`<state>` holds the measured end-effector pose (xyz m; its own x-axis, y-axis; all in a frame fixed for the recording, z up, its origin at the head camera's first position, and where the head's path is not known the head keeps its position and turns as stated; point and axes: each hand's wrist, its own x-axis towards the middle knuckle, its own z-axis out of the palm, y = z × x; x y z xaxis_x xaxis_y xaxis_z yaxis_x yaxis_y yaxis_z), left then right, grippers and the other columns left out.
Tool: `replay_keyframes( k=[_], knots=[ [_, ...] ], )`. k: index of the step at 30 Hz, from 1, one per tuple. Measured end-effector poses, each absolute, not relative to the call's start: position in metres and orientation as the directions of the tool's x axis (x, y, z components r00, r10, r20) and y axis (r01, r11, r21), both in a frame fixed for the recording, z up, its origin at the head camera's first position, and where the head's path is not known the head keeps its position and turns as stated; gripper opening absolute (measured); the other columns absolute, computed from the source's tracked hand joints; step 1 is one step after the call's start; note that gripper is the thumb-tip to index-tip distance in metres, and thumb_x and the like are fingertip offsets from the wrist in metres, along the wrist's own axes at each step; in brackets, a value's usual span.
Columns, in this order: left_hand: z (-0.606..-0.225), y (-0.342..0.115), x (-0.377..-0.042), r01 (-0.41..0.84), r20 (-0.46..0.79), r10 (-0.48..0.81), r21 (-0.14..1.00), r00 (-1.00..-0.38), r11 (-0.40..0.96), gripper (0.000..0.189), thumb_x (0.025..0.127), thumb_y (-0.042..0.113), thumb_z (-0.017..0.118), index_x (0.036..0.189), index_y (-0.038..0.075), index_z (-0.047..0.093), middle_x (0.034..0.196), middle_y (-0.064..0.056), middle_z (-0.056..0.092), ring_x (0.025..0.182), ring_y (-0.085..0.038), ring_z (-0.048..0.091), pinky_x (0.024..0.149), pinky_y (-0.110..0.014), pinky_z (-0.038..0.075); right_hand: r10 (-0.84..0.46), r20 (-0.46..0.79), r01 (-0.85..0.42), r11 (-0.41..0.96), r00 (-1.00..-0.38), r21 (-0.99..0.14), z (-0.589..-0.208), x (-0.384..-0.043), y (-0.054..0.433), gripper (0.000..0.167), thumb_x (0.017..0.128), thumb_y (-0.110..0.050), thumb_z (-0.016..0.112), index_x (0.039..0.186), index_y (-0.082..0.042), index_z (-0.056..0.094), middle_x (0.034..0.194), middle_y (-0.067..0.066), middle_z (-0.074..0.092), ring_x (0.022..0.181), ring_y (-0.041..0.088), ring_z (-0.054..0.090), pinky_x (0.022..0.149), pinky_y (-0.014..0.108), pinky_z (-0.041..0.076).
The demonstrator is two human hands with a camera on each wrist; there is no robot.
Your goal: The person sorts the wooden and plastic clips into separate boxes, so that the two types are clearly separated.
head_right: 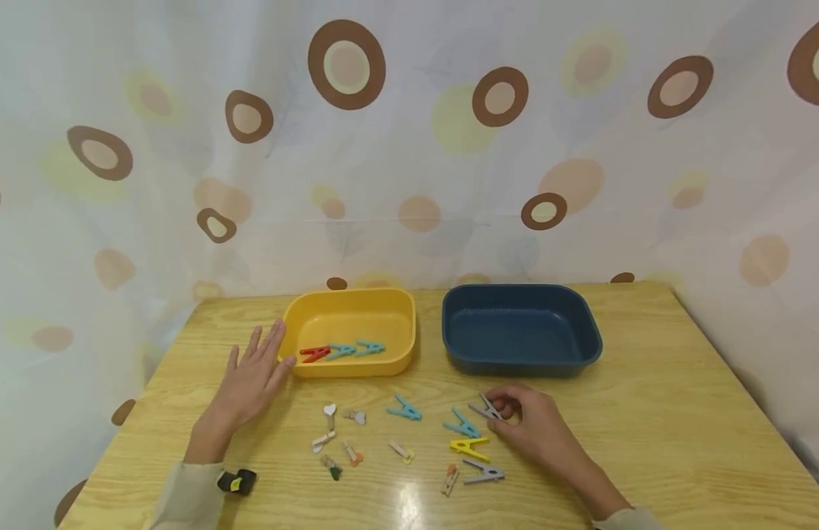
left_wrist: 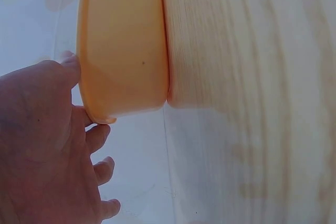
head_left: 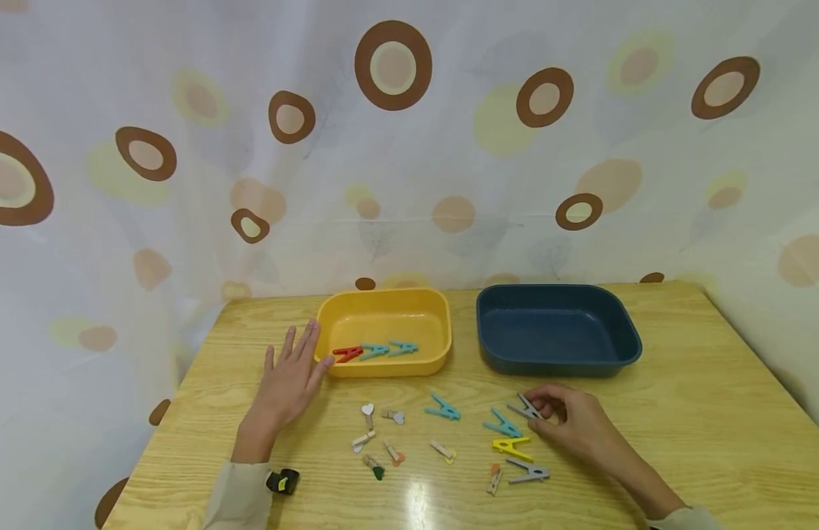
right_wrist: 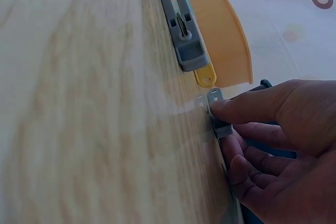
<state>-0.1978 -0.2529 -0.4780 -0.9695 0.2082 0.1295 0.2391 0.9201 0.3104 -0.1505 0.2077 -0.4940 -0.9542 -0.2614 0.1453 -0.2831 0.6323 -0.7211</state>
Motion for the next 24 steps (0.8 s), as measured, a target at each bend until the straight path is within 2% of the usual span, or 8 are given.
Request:
replay_keyframes(
  k=[10, 24],
  knots=[
    [-0.4801, -0.2527, -0.198, 0.234, 0.133, 0.202, 0.3, -0.97, 0.925, 0.072, 0.111, 0.05, 0.033, 0.166, 0.008, 0.013, 0.171, -0.008, 0.013, 0.156, -0.038, 0.004, 0.116, -0.073, 0.004, -0.267, 0.17, -0.306, 0.638, -0.949, -0.706, -0.4957, -0.1494, 0.2082, 0.021, 0.082, -0.004, 0.085, 0.1, -0.007, 0.076, 0.081, -0.008, 0.065, 0.069, 0.003, 0.053, 0.057, 0.024, 0.045],
    [-0.4791, -0.2533, -0.1976, 0.237, 0.134, 0.205, 0.303, -0.97, 0.923, 0.072, 0.111, 0.052, 0.032, 0.165, 0.008, 0.014, 0.171, -0.008, 0.014, 0.156, -0.039, 0.006, 0.117, -0.072, 0.005, -0.251, 0.157, -0.281, 0.607, -0.955, -0.744, -0.4927, -0.1493, 0.2094, 0.019, 0.086, -0.009, 0.083, 0.104, -0.008, 0.077, 0.082, -0.008, 0.067, 0.071, 0.003, 0.057, 0.06, 0.024, 0.048]
  ],
)
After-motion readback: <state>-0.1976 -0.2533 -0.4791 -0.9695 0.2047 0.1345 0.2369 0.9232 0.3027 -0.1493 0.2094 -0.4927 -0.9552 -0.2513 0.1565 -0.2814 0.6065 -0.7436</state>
